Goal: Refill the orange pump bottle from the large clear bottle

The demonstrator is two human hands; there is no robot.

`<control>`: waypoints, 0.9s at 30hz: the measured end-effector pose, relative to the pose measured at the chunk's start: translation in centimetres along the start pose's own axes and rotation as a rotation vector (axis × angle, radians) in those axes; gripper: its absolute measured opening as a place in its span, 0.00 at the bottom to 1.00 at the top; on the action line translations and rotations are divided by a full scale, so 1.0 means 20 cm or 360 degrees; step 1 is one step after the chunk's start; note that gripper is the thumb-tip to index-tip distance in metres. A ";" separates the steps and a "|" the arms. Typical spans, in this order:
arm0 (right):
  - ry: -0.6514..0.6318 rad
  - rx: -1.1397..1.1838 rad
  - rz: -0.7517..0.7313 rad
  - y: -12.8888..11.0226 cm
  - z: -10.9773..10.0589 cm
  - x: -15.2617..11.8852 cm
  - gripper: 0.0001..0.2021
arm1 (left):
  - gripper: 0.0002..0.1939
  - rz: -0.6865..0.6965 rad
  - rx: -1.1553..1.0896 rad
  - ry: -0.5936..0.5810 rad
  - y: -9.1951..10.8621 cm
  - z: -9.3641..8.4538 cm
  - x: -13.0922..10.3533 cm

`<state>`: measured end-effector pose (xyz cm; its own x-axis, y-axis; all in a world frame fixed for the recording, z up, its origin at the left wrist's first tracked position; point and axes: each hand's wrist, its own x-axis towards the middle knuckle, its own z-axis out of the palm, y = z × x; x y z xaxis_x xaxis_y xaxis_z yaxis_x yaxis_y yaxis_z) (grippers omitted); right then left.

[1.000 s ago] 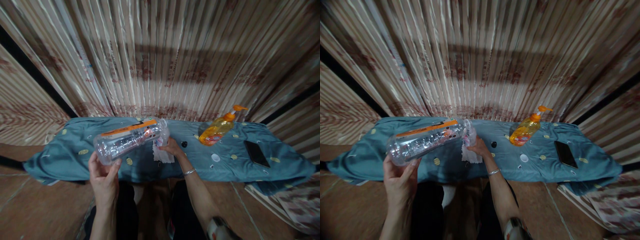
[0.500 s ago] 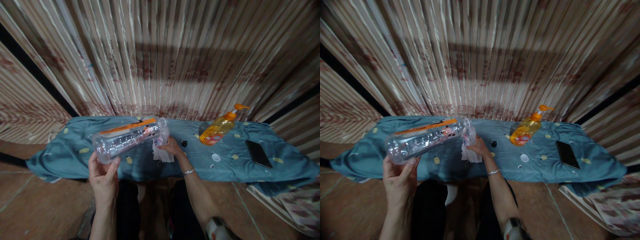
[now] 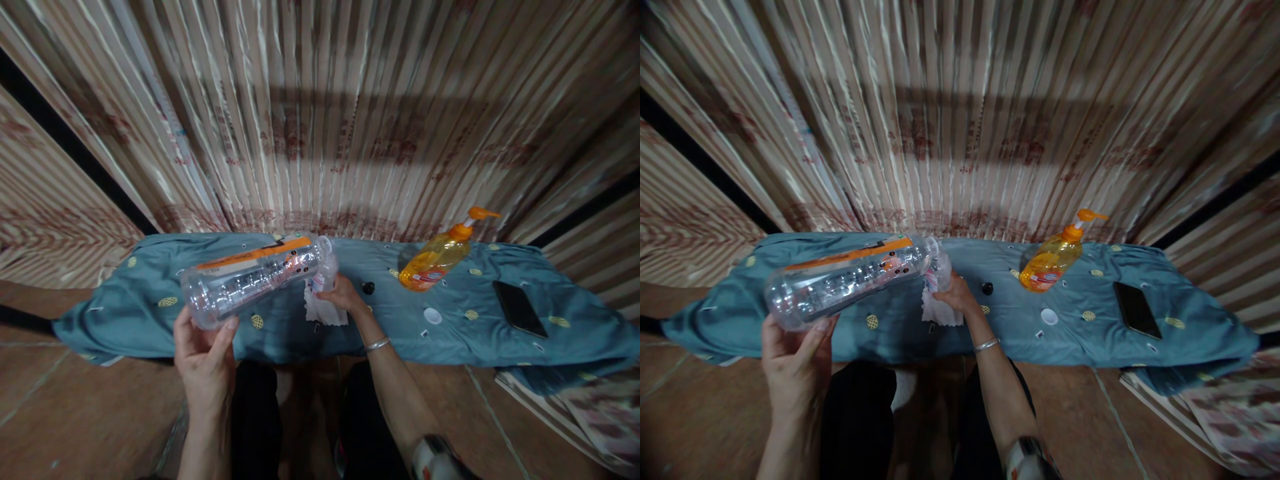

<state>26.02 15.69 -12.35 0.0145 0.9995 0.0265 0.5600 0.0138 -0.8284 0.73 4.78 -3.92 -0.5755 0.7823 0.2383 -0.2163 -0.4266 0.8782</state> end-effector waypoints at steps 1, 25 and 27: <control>0.0001 0.0007 0.0001 0.00 0.00 0.00 0.22 | 0.31 -0.0012 -0.0011 0.0007 0.00 0.00 0.00; -0.0017 0.0002 0.0001 0.01 0.00 0.01 0.24 | 0.32 -0.0006 0.0022 0.0023 -0.01 -0.01 -0.01; -0.0010 -0.0007 -0.0012 0.01 0.00 0.01 0.23 | 0.31 -0.0006 0.0014 0.0018 -0.01 -0.01 -0.01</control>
<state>26.17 15.90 -12.52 0.0051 0.9996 0.0294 0.5637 0.0214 -0.8257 0.72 4.62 -4.20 -0.5838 0.7785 0.2303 -0.2113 -0.4195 0.8828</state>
